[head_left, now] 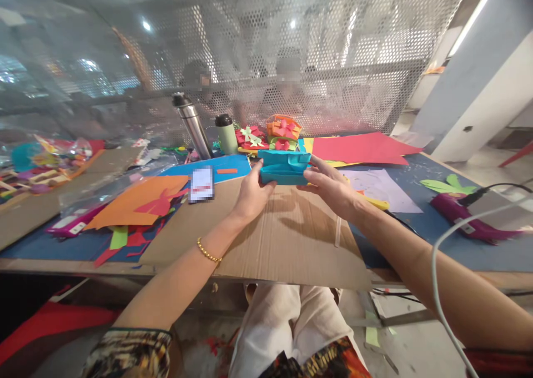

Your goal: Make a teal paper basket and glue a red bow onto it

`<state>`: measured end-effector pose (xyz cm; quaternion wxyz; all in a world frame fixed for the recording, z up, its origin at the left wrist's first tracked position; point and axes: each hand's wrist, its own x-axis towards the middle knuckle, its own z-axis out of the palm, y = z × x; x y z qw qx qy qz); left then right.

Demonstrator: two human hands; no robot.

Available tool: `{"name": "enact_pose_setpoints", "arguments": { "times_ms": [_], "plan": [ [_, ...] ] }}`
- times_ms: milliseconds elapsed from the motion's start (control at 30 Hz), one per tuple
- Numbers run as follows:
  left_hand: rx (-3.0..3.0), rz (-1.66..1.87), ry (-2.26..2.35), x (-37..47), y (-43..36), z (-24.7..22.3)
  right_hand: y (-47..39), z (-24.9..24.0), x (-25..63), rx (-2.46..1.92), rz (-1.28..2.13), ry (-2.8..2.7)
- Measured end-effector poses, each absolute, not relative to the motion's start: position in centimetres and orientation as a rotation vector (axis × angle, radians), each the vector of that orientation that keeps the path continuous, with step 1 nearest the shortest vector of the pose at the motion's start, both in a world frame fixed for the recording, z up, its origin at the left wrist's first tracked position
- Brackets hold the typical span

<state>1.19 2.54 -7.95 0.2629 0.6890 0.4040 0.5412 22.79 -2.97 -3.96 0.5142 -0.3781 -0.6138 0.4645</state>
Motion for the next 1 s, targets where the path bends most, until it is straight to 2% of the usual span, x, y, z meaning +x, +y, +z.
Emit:
{"name": "enact_pose_setpoints", "arguments": {
  "times_ms": [400,1000],
  "plan": [
    [2.226,1.417,1.132,2.3,0.2,-7.4,-1.9,-4.3,23.2,-1.030,1.054,-1.320],
    [2.282,1.303,1.032,2.5,-1.3,-6.4,-2.6,-3.7,23.7,-1.161,0.870,-1.319]
  ]
}}
